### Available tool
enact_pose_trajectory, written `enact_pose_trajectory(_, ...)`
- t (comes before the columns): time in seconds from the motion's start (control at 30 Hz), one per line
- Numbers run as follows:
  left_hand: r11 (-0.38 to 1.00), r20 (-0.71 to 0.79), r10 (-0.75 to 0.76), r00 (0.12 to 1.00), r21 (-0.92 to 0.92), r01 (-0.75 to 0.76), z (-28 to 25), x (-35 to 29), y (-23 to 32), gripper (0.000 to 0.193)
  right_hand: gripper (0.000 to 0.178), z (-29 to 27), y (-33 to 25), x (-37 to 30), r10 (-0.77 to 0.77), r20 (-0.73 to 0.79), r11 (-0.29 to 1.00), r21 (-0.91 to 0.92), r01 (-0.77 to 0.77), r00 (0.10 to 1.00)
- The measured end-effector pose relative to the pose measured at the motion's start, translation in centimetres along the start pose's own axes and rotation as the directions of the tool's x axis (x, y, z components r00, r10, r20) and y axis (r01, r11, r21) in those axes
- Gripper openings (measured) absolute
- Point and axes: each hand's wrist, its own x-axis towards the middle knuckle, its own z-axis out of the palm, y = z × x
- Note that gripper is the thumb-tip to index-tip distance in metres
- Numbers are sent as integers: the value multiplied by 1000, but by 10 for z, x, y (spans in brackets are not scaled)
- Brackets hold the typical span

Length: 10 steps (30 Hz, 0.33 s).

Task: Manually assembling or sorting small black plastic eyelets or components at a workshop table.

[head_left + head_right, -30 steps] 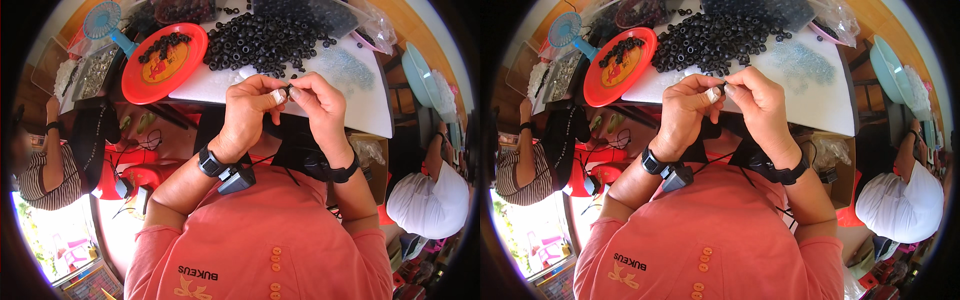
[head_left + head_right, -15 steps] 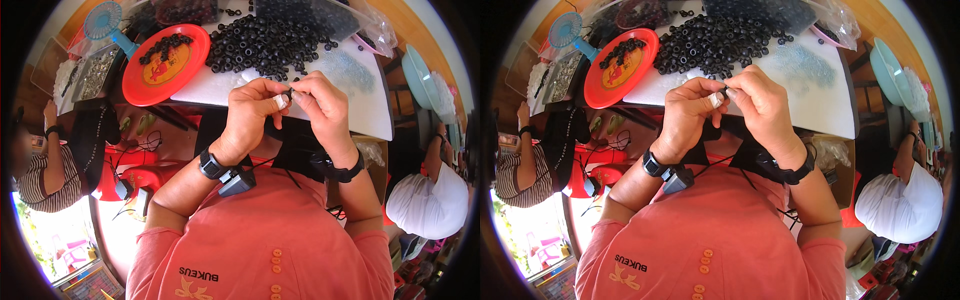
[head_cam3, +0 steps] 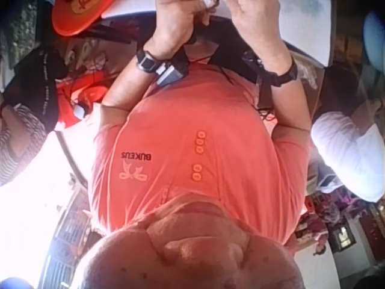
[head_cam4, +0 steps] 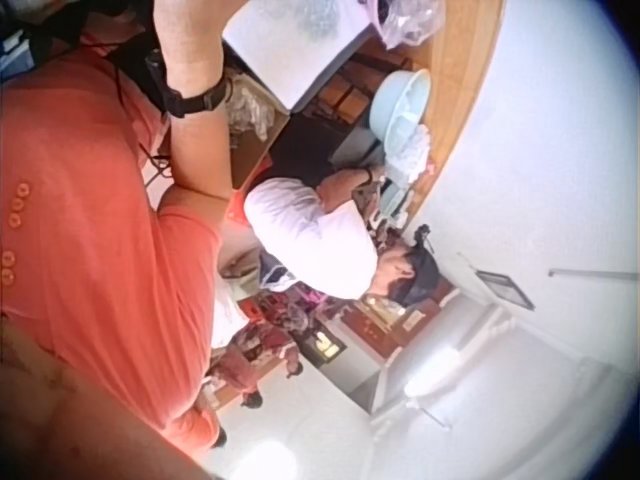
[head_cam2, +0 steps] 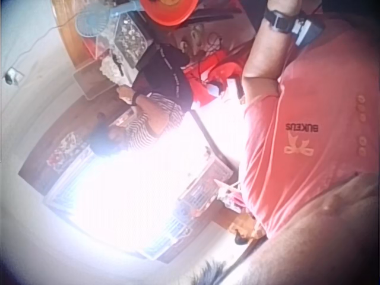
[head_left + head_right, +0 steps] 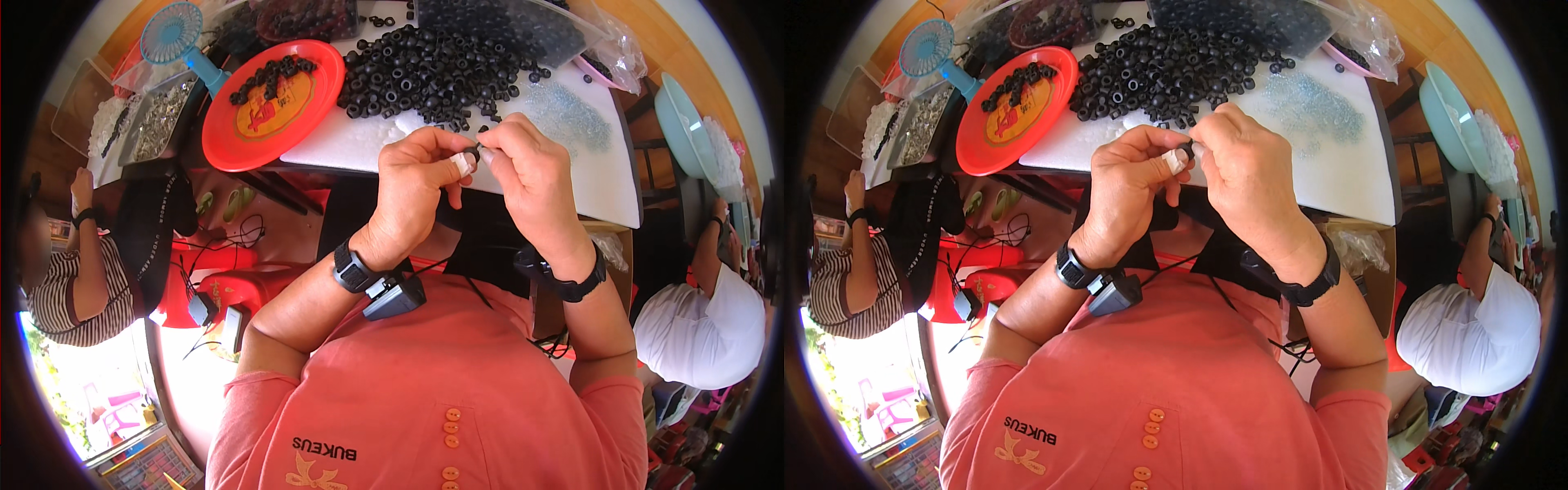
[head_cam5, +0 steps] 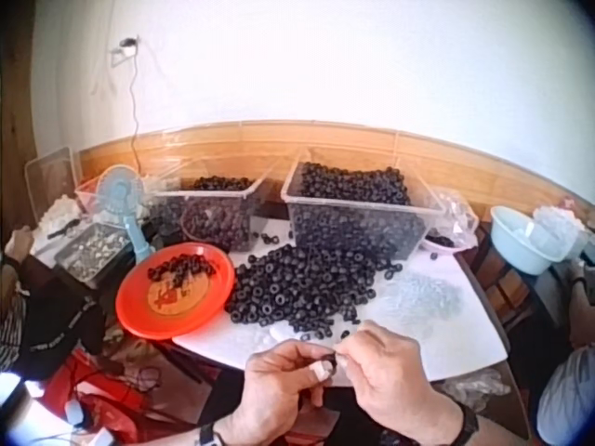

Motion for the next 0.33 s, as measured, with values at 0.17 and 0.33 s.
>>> enact_pose_trajectory(0.17,1000,0,-13,1000,28,13,0,-3,2,14,19,-2,1,-4,66,32,993,99,-69,997)
enact_pose_trajectory(0.33,999,10,-48,999,-16,49,-2,1,4,16,20,8,8,-9,92,-20,987,134,-88,996)
